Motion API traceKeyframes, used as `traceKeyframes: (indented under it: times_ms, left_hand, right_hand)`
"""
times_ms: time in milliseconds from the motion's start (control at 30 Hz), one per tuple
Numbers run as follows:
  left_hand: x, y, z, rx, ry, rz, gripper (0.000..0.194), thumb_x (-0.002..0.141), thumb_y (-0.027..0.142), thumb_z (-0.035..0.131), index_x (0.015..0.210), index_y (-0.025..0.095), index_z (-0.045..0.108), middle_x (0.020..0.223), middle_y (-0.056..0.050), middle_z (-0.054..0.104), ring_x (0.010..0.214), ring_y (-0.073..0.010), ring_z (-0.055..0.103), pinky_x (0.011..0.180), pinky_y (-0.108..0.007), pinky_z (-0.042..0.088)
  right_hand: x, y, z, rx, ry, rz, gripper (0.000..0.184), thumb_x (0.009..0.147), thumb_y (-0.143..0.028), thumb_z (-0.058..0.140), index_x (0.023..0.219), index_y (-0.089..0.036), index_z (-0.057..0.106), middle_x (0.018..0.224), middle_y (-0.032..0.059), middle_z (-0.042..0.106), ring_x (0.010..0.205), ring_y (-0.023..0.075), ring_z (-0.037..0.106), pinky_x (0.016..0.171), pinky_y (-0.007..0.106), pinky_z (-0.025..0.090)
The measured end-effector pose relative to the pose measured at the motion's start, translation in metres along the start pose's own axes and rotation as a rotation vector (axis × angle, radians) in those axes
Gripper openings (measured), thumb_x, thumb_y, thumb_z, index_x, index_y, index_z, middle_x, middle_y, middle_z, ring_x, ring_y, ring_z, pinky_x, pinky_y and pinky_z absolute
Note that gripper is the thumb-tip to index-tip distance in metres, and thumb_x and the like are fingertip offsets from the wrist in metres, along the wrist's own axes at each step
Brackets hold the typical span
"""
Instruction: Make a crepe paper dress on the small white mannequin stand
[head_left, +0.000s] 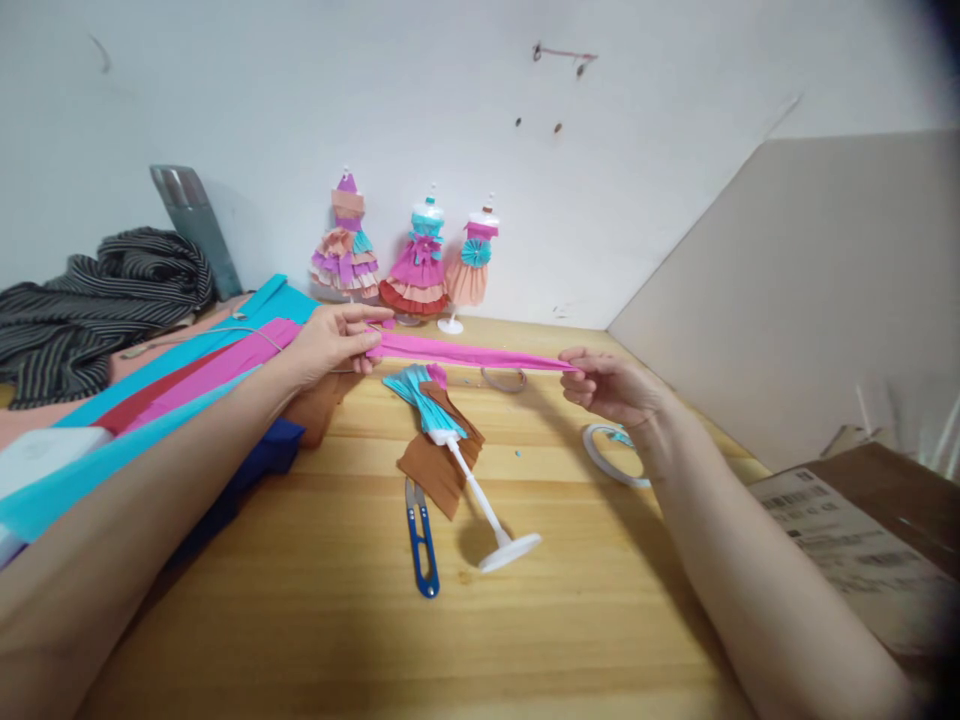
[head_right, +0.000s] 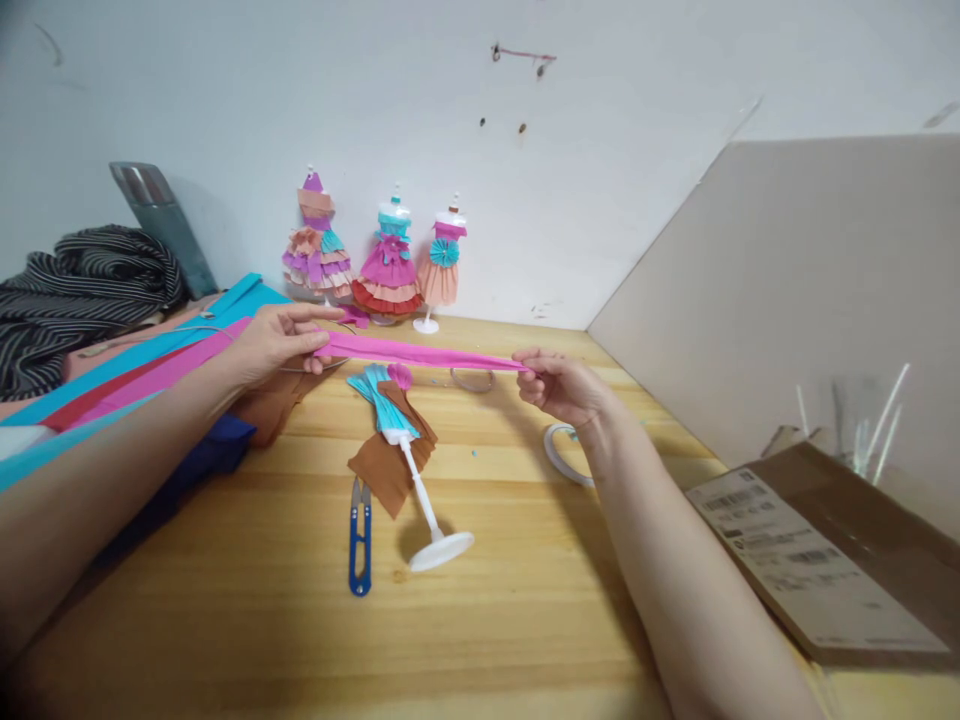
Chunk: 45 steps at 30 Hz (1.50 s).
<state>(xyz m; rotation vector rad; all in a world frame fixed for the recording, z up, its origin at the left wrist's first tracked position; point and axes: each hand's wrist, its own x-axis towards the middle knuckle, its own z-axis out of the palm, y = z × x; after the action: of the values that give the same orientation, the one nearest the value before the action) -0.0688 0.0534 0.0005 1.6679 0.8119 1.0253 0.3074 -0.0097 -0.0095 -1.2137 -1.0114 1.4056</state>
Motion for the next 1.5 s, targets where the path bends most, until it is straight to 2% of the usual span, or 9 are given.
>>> traceKeyframes:
  times_ms: [100, 233, 333, 600, 867, 1167, 1300, 1400, 1500]
  left_hand:
    - [0.002, -0.001, 0.003, 0.165, 0.036, -0.046, 0.02, 0.074, 0.019, 0.068, 0.092, 0.01, 0.067, 0.053, 0.0, 0.065, 0.04, -0.0095, 0.059, 0.039, -0.015, 0.043]
    - [0.005, -0.006, 0.01, 0.157, 0.127, -0.072, 0.003, 0.077, 0.016, 0.062, 0.078, 0.014, 0.06, 0.05, 0.001, 0.064, 0.041, -0.0099, 0.06, 0.04, -0.015, 0.043]
    - [0.005, -0.007, 0.014, 0.121, 0.17, -0.059, 0.005, 0.076, 0.015, 0.063, 0.076, 0.015, 0.058, 0.05, 0.002, 0.063, 0.045, -0.0105, 0.062, 0.044, -0.015, 0.046]
    - [0.003, -0.009, 0.011, -0.2, 0.105, -0.041, 0.022, 0.069, 0.023, 0.073, 0.083, 0.013, 0.06, 0.053, -0.001, 0.066, 0.037, -0.0094, 0.057, 0.037, -0.016, 0.042]
    - [0.004, -0.013, 0.0, -0.367, 0.017, -0.07, 0.023, 0.063, 0.02, 0.078, 0.081, 0.013, 0.067, 0.064, -0.003, 0.071, 0.057, -0.011, 0.067, 0.059, -0.02, 0.056]
    - [0.002, -0.007, 0.004, -0.233, 0.008, -0.064, 0.018, 0.072, 0.023, 0.069, 0.082, 0.015, 0.056, 0.052, 0.002, 0.064, 0.035, -0.0087, 0.054, 0.035, -0.015, 0.041]
    - [0.001, -0.001, 0.013, -0.059, 0.05, -0.085, 0.011, 0.073, 0.019, 0.063, 0.076, 0.016, 0.053, 0.054, -0.001, 0.066, 0.043, -0.0124, 0.062, 0.038, -0.016, 0.045]
    - [0.001, 0.0, 0.018, -0.058, 0.062, -0.113, 0.009, 0.074, 0.017, 0.062, 0.074, 0.017, 0.053, 0.055, 0.001, 0.064, 0.053, -0.0154, 0.068, 0.046, -0.018, 0.051]
    - [0.002, -0.004, 0.021, -0.086, 0.058, -0.101, 0.013, 0.077, 0.022, 0.063, 0.077, 0.018, 0.05, 0.052, 0.003, 0.061, 0.047, -0.0146, 0.066, 0.041, -0.018, 0.048]
  right_hand:
    - [0.0, 0.0, 0.0, -0.004, 0.002, -0.002, 0.02, 0.06, -0.017, 0.07, 0.076, -0.019, 0.059, 0.049, -0.0059, 0.044, 0.043, 0.0064, 0.032, 0.044, 0.024, 0.021]
    - [0.0, 0.0, 0.001, -0.016, -0.005, -0.005, 0.019, 0.062, -0.018, 0.07, 0.077, -0.02, 0.058, 0.05, -0.0055, 0.045, 0.042, 0.0068, 0.033, 0.043, 0.025, 0.023]
    - [0.0, 0.0, 0.001, -0.018, -0.005, -0.004, 0.02, 0.062, -0.018, 0.071, 0.077, -0.019, 0.058, 0.05, -0.0057, 0.045, 0.042, 0.0066, 0.033, 0.043, 0.025, 0.024]
    - [0.001, 0.001, -0.002, 0.005, 0.019, -0.005, 0.02, 0.06, -0.016, 0.069, 0.075, -0.018, 0.057, 0.05, -0.0064, 0.044, 0.043, 0.006, 0.03, 0.044, 0.024, 0.021]
    - [0.002, 0.002, -0.004, 0.014, 0.012, -0.021, 0.02, 0.061, -0.016, 0.07, 0.072, -0.019, 0.053, 0.052, -0.0064, 0.042, 0.044, 0.0066, 0.031, 0.043, 0.025, 0.022]
    - [0.003, 0.004, -0.003, 0.049, 0.017, 0.0, 0.02, 0.059, -0.014, 0.07, 0.074, -0.018, 0.059, 0.05, -0.0061, 0.044, 0.044, 0.0059, 0.032, 0.043, 0.023, 0.023]
    - [0.004, 0.005, -0.003, 0.064, 0.021, 0.016, 0.019, 0.059, -0.013, 0.07, 0.075, -0.017, 0.061, 0.05, -0.0057, 0.046, 0.044, 0.0057, 0.032, 0.043, 0.022, 0.024]
    - [0.003, 0.004, -0.003, 0.071, 0.016, 0.022, 0.019, 0.058, -0.013, 0.071, 0.074, -0.017, 0.06, 0.049, -0.0058, 0.045, 0.044, 0.0054, 0.032, 0.043, 0.021, 0.024]
    - [0.003, 0.004, -0.004, 0.076, 0.008, 0.018, 0.019, 0.058, -0.013, 0.071, 0.072, -0.017, 0.058, 0.05, -0.006, 0.044, 0.044, 0.0049, 0.032, 0.043, 0.021, 0.024]
